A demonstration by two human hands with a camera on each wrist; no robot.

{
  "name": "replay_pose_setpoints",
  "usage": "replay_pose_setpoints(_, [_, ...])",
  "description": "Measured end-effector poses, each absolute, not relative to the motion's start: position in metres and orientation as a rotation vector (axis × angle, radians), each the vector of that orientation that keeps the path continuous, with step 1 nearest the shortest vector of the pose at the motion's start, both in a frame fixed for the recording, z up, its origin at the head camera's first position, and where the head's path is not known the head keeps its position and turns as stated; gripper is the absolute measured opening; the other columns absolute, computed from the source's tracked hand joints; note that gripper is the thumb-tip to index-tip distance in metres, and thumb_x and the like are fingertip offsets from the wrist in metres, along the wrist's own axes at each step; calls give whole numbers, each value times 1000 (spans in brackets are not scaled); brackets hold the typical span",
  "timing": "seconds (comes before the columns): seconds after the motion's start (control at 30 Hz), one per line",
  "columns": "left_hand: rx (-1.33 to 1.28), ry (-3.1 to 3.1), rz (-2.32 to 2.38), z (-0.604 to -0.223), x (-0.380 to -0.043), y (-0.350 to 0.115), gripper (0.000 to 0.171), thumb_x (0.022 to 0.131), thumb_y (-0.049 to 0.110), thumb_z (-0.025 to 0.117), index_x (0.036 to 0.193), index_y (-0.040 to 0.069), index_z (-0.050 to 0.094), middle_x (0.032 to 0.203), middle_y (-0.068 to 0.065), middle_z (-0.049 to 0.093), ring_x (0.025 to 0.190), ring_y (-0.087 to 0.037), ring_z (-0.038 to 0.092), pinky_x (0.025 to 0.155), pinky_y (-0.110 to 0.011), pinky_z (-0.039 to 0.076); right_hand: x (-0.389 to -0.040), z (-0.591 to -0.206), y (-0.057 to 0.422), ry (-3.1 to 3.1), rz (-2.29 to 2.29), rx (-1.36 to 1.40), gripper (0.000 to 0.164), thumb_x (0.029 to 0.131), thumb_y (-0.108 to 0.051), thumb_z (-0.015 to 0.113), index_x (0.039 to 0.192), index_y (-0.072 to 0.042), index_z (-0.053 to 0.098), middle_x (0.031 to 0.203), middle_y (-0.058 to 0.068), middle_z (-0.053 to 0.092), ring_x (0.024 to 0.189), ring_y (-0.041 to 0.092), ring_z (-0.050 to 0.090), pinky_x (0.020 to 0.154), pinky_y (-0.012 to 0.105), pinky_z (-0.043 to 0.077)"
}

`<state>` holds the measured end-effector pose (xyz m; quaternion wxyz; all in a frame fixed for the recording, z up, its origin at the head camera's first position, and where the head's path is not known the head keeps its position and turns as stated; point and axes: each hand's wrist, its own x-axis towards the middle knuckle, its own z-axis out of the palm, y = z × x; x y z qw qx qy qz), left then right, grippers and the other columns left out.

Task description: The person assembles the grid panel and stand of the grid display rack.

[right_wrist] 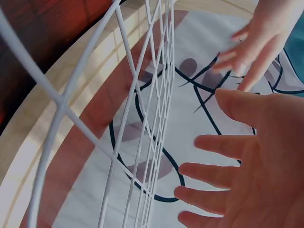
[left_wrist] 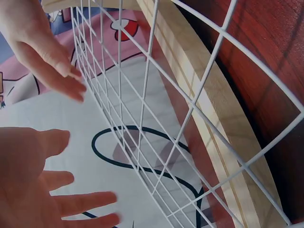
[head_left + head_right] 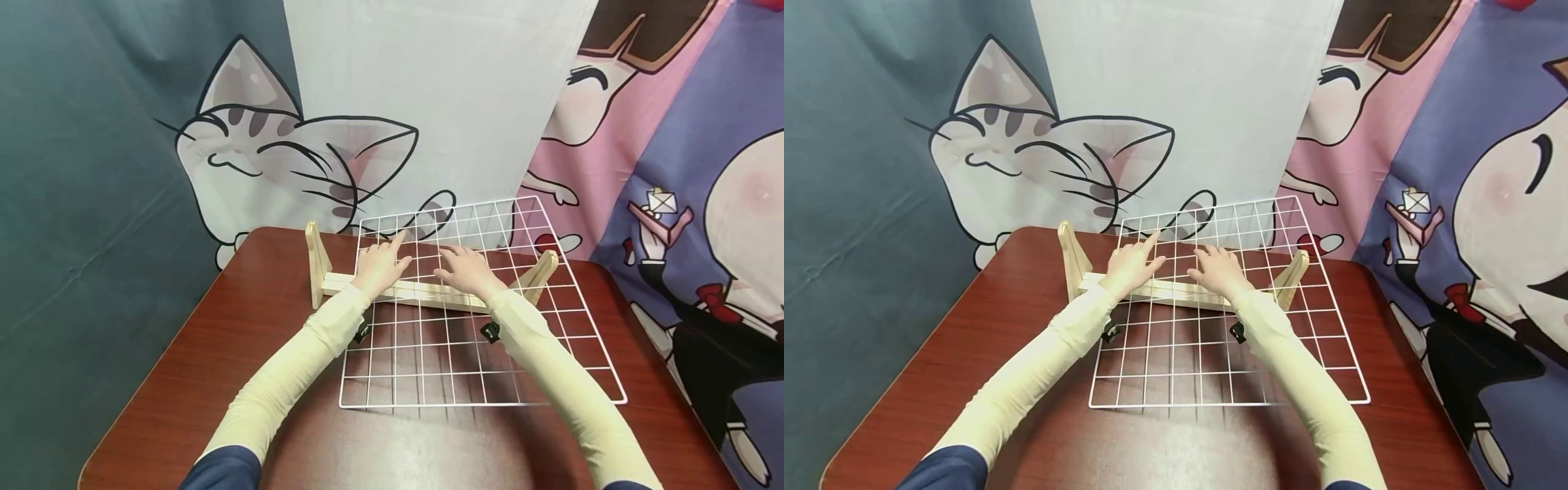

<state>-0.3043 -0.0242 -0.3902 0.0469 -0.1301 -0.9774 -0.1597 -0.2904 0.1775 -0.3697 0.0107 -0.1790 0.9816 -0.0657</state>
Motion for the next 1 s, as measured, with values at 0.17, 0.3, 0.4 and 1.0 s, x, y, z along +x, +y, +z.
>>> replay_pose_setpoints(0.17, [-348, -2907, -548, -387, -299, -25, 39, 97, 40, 51, 129, 19, 58, 105, -9, 74, 92, -32, 71, 73, -45, 54, -286, -368, 186, 3083, -249, -574, 47, 95, -35, 54, 127, 0, 57, 132, 23, 57, 121, 42, 55, 100, 56, 44])
replay_pose_setpoints(0.3, [-335, -2864, -599, -384, -295, -26, 26, 97, 36, 51, 103, 18, 69, 91, -6, 75, 85, -32, 71, 67, -45, 53, -283, -362, 192, 3076, -310, -548, 40, 95, -34, 54, 119, -3, 62, 122, 20, 63, 111, 39, 62, 93, 54, 48])
replay_pose_setpoints(0.4, [-331, -2845, -607, -382, -293, -28, 26, 97, 36, 51, 94, 19, 71, 83, -3, 74, 81, -30, 70, 65, -44, 53, -279, -356, 197, 3063, -366, -530, 37, 96, -36, 53, 116, -6, 64, 112, 14, 69, 101, 35, 66, 87, 52, 50])
replay_pose_setpoints(1.0, [-287, -2798, -784, -375, -274, -46, 25, 96, 32, 51, 114, 21, 64, 86, -1, 73, 77, -27, 69, 60, -41, 51, -243, -326, 226, 3110, -459, -649, 22, 96, -22, 56, 107, -7, 69, 90, 8, 72, 76, 21, 64, 75, 45, 50])
